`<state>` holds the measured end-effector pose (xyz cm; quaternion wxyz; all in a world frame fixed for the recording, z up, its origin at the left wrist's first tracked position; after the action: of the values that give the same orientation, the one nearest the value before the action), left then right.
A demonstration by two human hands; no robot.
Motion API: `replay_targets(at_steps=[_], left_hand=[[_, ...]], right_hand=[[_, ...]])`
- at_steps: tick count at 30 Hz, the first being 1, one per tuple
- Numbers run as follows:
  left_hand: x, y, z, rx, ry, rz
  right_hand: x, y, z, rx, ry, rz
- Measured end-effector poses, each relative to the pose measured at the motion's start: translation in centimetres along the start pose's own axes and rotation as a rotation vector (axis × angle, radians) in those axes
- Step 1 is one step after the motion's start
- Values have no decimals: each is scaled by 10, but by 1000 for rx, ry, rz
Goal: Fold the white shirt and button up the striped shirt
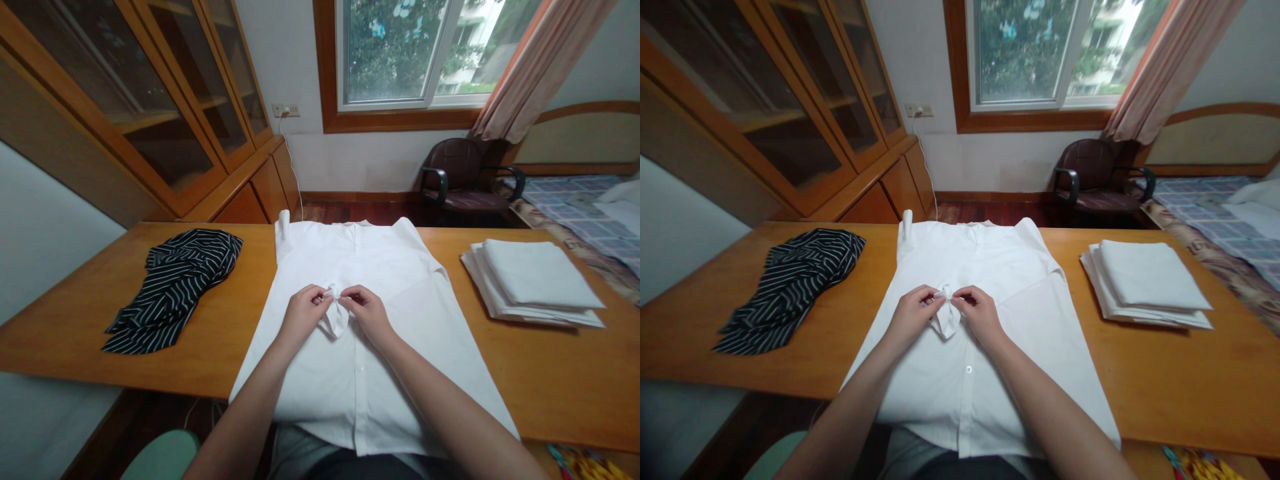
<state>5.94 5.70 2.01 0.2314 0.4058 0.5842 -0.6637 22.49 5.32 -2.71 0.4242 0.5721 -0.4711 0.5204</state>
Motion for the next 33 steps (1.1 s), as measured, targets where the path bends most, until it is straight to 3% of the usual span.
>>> replay_targets(at_steps=[14, 20, 26, 33], left_hand=[[9, 8, -8, 27, -10, 180], [5, 0, -7, -69, 0, 33], [-6, 8, -9, -59, 82, -150], [0, 12, -14, 10, 17, 46]], right_hand=[[1, -2, -1, -14, -26, 36], [1, -3, -1, -30, -8, -22], [3, -2, 0, -38, -4, -39], [-4, -4, -1, -61, -14, -19]])
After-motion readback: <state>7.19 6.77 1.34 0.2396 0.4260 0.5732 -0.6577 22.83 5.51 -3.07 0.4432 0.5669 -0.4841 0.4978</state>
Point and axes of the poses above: each hand's wrist, its own z-axis away from the middle knuckle, its own y-axis out of the palm, x = y × z, the point moved 6 cm from there along -z, towards the middle knuckle, and after that the axes turned 11 degrees about x, right-handed, at the moved point
